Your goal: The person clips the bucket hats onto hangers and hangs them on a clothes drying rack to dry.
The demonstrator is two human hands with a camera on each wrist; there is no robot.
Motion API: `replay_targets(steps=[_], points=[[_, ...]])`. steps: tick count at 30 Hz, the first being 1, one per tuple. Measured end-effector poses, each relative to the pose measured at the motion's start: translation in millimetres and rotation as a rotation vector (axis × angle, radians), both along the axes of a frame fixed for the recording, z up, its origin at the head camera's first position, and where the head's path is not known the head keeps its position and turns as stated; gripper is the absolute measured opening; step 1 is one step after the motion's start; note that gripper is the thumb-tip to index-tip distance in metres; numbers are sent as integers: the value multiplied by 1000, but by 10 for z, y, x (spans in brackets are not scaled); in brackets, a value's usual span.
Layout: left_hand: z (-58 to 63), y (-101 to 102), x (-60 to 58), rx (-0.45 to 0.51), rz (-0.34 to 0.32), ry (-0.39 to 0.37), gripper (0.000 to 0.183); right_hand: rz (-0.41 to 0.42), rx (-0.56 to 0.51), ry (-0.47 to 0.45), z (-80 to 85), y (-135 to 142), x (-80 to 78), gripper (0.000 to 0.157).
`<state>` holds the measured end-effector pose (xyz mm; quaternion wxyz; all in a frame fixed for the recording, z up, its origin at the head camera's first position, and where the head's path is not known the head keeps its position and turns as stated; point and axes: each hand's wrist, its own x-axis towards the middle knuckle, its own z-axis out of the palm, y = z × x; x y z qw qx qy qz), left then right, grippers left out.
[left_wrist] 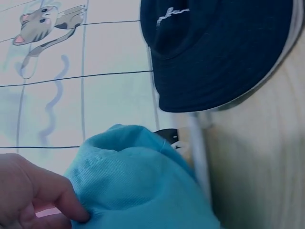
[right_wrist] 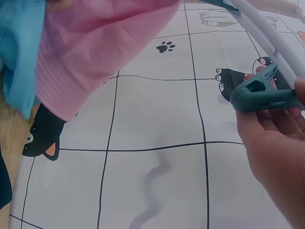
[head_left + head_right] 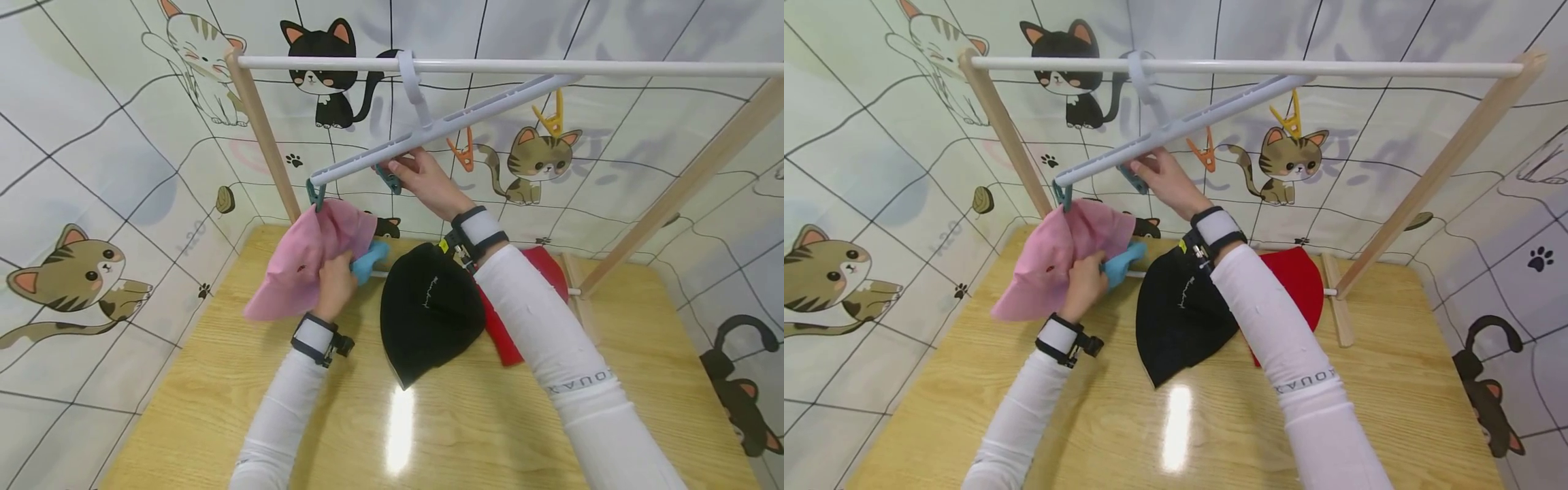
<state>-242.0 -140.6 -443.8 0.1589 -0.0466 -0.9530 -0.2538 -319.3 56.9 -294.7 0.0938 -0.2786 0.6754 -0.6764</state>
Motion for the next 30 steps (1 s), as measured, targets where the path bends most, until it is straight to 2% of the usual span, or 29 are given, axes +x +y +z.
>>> replay_targets(steps=[4,14,21,30], points=[[110,11,-1,32,9,28,13,-7,-9,-3,16,1,-3,45],[233,60,10,52,5,49,11,-3,-52,-38,-4,15,-4,47],[386,123,56,72,-15,143,14,-6,-75,-41,2,-2,14,45],[576,194,102,98,-56,158,12,0,-100,-72,-1,-16,11,47]])
